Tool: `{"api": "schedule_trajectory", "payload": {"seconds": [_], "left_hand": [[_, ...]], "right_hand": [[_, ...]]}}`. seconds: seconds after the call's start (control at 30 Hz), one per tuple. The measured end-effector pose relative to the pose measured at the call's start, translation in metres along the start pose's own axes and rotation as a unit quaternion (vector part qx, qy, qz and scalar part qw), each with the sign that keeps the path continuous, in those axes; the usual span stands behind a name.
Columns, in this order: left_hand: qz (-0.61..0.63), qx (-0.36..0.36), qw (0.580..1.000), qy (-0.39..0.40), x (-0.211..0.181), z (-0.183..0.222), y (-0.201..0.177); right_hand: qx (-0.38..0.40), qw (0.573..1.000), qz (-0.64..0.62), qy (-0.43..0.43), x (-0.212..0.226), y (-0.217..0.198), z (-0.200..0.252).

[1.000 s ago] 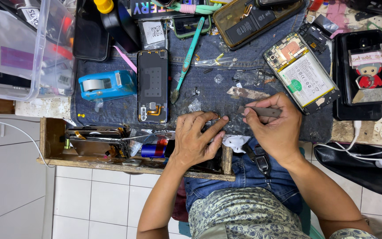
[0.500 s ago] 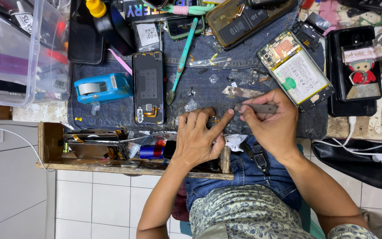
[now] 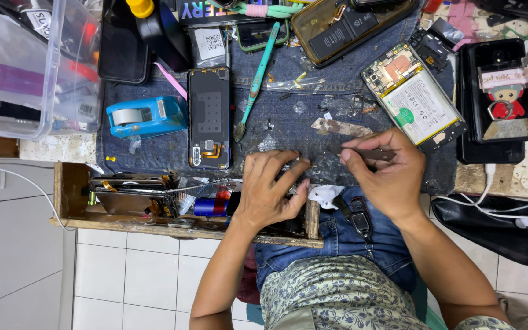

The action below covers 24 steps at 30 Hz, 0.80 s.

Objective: The person disassembles a mobile phone using tweezers and a blade, removes a battery, applies liquid from a bottle, and cleans small components with a toothbrush.

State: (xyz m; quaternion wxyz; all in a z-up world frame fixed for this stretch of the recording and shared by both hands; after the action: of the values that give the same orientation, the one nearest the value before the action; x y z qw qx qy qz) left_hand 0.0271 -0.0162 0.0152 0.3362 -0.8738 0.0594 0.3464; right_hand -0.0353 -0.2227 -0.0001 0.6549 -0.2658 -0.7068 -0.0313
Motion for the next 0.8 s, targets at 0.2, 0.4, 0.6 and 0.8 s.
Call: {"api": "schedule_trajectory", "payload": {"seconds": [0.2,0.4,0.6,0.8], "left_hand": [[-0.027,0.019,0.999,0.036,0.003,0.004,0.000],[-0.036,0.023,0.999,0.025,0.002,0.005,0.003],[-0.042,0.027,0.999,0.021,0.004,0.007,0.005],[-0.039,0.040,0.998,0.021,0.004,0.008,0.004]], "right_hand": [[0.079,0.997,0.013,0.000,-0.003,0.002,0.001],[0.087,0.995,0.055,-0.007,0.000,0.009,-0.003],[0.084,0.994,0.069,-0.010,0.002,0.010,-0.003],[0.079,0.993,0.083,-0.019,0.005,0.011,-0.003]]}}
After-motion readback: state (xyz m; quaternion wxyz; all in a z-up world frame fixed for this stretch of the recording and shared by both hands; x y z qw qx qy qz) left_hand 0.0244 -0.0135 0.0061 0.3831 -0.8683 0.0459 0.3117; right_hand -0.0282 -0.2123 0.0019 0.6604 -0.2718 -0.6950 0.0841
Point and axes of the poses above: each hand's wrist, its own z-axis away from the middle knuckle, its own y-axis out of the palm, x = y × z, the point moved 4 cm from there along -z, towards the middle knuckle, and after that the axes turned 15 degrees about z, right-handed, at the moved point
